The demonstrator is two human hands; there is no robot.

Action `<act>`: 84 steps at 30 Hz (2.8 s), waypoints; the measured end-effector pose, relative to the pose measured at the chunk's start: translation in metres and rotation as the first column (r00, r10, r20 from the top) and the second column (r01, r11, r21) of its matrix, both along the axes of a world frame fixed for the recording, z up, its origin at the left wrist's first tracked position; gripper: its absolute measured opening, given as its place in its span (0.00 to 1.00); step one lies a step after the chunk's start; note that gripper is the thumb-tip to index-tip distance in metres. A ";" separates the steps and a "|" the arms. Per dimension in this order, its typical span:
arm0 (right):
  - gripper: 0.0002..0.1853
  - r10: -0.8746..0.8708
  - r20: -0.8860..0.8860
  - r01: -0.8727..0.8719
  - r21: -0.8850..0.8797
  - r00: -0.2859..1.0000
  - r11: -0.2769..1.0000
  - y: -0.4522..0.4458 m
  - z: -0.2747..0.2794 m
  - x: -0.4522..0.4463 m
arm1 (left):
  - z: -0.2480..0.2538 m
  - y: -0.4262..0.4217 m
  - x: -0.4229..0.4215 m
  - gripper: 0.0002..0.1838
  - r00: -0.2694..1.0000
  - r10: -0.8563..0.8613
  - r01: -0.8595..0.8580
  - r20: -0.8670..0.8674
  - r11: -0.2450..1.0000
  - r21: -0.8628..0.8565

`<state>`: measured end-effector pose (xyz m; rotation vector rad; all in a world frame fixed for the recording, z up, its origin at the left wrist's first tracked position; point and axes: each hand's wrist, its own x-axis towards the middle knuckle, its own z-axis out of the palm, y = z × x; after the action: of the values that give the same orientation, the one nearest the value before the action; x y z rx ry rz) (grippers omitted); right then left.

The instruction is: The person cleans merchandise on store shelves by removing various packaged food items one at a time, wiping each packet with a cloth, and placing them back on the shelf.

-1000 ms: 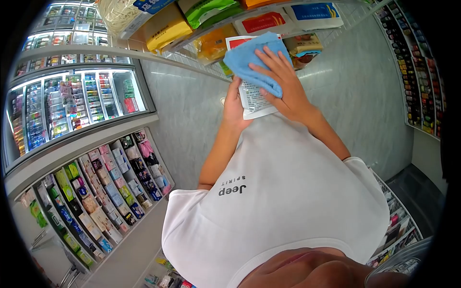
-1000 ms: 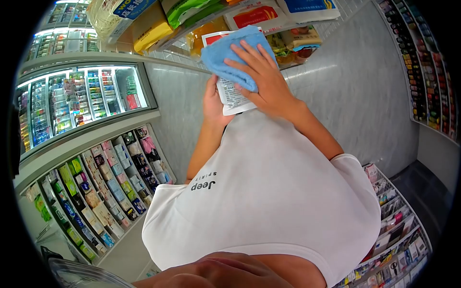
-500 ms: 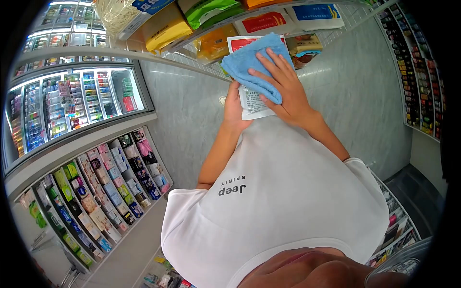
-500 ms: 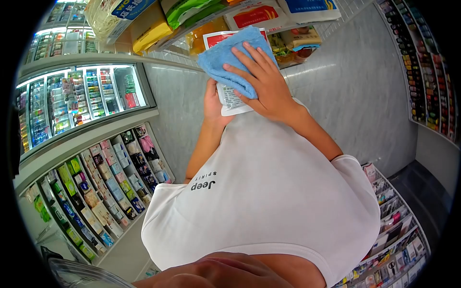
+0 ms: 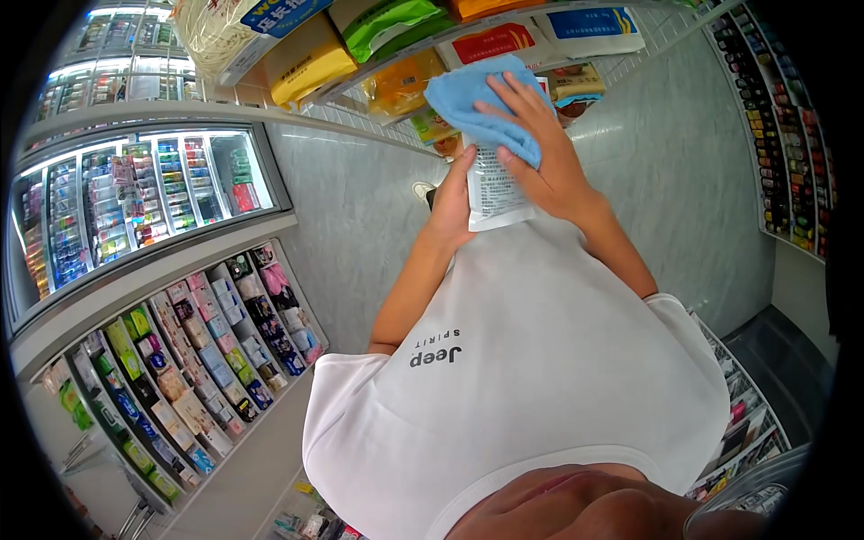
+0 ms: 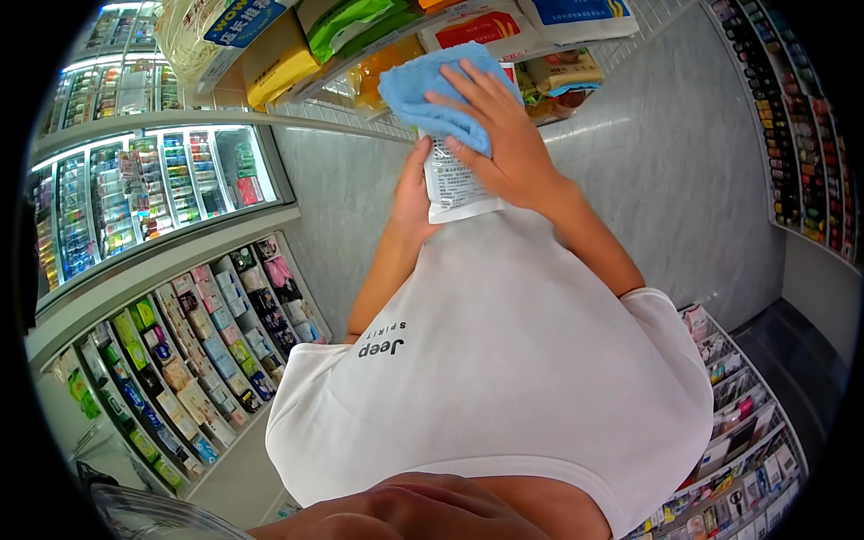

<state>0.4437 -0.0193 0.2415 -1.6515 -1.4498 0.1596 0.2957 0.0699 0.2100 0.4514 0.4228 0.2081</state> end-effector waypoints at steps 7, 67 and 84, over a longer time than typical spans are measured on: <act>0.24 0.020 0.181 -0.009 -0.059 0.983 0.998 0.005 0.007 0.003 | 0.005 -0.005 0.007 0.29 0.999 0.039 -0.038 -0.020 0.999 0.039; 0.27 -0.076 -0.658 0.090 -0.013 0.749 0.996 -0.016 -0.026 -0.020 | 0.006 0.000 0.011 0.28 0.950 0.235 -0.208 0.204 0.967 -0.145; 0.27 -0.023 -0.667 0.165 0.151 0.745 0.975 -0.011 -0.019 -0.004 | -0.002 -0.016 0.003 0.32 0.996 -0.007 -0.009 0.091 0.984 0.180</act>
<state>0.4396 -0.0299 0.2222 -1.2983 -0.7974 0.4785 0.2986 0.0540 0.2085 0.6175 0.3157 0.2683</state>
